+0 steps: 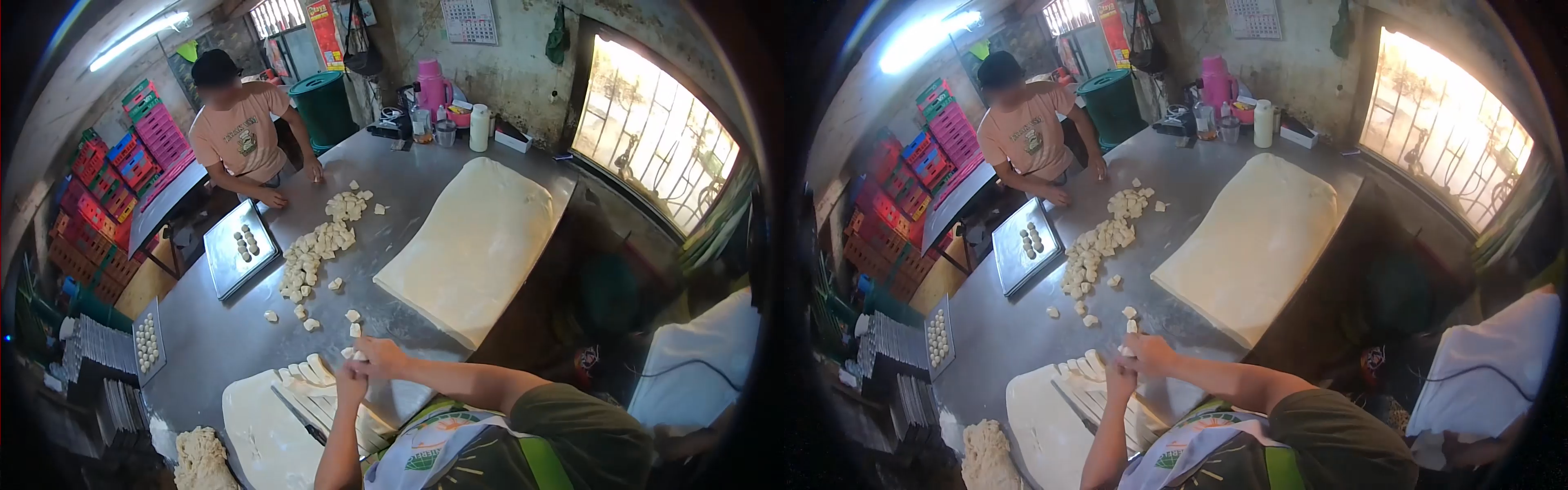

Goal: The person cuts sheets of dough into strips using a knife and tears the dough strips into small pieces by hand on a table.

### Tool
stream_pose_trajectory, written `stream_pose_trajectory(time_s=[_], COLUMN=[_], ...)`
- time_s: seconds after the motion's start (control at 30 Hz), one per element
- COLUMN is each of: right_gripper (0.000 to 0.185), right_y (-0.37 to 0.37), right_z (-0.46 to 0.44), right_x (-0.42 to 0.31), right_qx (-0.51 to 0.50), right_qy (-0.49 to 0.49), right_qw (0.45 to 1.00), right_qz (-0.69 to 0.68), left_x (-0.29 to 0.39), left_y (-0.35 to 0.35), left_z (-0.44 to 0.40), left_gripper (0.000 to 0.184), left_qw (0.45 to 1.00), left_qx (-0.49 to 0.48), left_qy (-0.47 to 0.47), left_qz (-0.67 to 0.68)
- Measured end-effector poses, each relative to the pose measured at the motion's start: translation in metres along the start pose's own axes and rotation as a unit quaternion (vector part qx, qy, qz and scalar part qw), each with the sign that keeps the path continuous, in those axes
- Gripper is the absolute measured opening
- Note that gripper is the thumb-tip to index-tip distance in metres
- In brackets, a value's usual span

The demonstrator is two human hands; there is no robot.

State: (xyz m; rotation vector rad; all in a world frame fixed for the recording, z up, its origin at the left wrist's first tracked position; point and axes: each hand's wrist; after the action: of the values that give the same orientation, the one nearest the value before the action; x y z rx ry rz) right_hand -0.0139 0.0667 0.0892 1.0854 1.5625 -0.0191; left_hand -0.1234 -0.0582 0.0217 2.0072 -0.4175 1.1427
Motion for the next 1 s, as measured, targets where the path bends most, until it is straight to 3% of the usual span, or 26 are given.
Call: stream_pose_trajectory(time_s=[0.03, 0.1, 0.13, 0.17, 0.27, 0.3, 0.37, 0.4, 0.43, 0.53, 0.57, 0.63, 0.67, 0.77, 0.8, 0.83, 0.9, 0.93, 1.0], right_gripper=[0.043, 0.042, 0.042, 0.043, 0.045, 0.047, 0.051, 0.051, 0.052, 0.055, 0.052, 0.046, 0.046, 0.04, 0.04, 0.038, 0.034, 0.034, 0.034], right_y=[0.0, 0.002, 0.007, 0.008, 0.0, -0.004, -0.011, -0.012, -0.013, -0.023, -0.023, -0.021, -0.021, -0.015, -0.023, -0.033, -0.044, -0.052, -0.048], right_z=[-0.003, -0.009, -0.012, -0.006, 0.005, 0.008, 0.009, -0.001, -0.004, 0.0, 0.001, 0.002, 0.0, -0.013, -0.008, -0.002, 0.001, 0.005, 0.003], right_x=[0.009, 0.029, 0.036, 0.042, 0.048, 0.042, 0.031, 0.031, 0.03, 0.018, 0.009, -0.004, -0.004, 0.011, 0.016, 0.02, 0.022, 0.023, 0.007], right_qx=[-0.047, -0.137, -0.133, -0.128, -0.112, -0.11, -0.102, -0.096, -0.087, -0.08, -0.057, -0.013, -0.012, -0.165, -0.163, -0.09, 0.06, 0.061, -0.027], right_qy=[-0.048, -0.142, -0.142, -0.106, -0.03, -0.012, 0.024, 0.027, 0.055, 0.109, 0.054, -0.056, -0.057, -0.153, -0.16, -0.12, -0.03, -0.036, -0.082], right_qw=[0.997, 0.977, 0.977, 0.981, 0.986, 0.989, 0.994, 0.994, 0.995, 0.987, 0.996, 0.998, 0.998, 0.958, 0.957, 0.976, 0.991, 0.991, 0.996], right_qz=[0.028, 0.086, 0.087, 0.099, 0.119, 0.093, 0.044, 0.048, 0.005, -0.088, -0.05, 0.03, 0.03, 0.176, 0.177, 0.157, 0.117, 0.117, -0.007], left_x=[0.015, 0.045, 0.055, 0.056, 0.054, 0.056, 0.058, 0.055, 0.044, 0.004, 0.002, 0.006, 0.011, 0.036, 0.039, 0.035, 0.022, 0.015, 0.009], left_y=[0.003, 0.02, 0.023, 0.025, 0.037, 0.034, 0.021, 0.017, 0.016, 0.027, 0.03, 0.028, 0.031, 0.052, 0.055, 0.057, 0.058, 0.061, 0.063], left_z=[0.002, 0.008, 0.004, 0.005, 0.006, 0.007, 0.001, -0.01, -0.013, -0.009, -0.009, -0.009, -0.007, -0.003, 0.001, 0.002, -0.003, 0.0, -0.001], left_gripper=[0.034, 0.031, 0.03, 0.03, 0.025, 0.025, 0.021, 0.019, 0.019, 0.018, 0.018, 0.018, 0.018, 0.013, 0.011, 0.011, 0.009, 0.009, 0.007], left_qw=[1.0, 0.978, 0.95, 0.949, 0.985, 0.985, 0.996, 0.976, 0.976, 0.992, 0.992, 0.993, 0.975, 0.97, 0.964, 0.964, 0.989, 0.984, 0.978], left_qx=[0.002, -0.136, -0.204, -0.209, -0.064, -0.063, 0.067, 0.129, 0.128, 0.012, 0.009, -0.088, -0.134, -0.194, -0.227, -0.233, -0.122, -0.066, -0.057], left_qy=[0.002, -0.015, -0.026, -0.026, 0.151, 0.153, -0.057, -0.169, -0.17, 0.016, 0.015, 0.046, 0.062, 0.022, 0.005, 0.004, 0.069, 0.106, 0.123], left_qz=[-0.002, -0.159, -0.234, -0.234, 0.055, 0.054, -0.02, -0.054, -0.051, 0.121, 0.122, -0.068, -0.163, -0.145, -0.134, -0.131, 0.042, 0.126, 0.156])
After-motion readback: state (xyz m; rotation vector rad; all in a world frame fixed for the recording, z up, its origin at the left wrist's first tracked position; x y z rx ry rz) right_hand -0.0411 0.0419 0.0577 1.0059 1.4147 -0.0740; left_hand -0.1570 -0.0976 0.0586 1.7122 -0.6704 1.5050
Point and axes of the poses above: each hand's wrist, its own z-axis away from the middle knuckle, its own y-axis out of the back of the hand, x = y × z, and after that the axes turned 8 degrees about x, right-handed
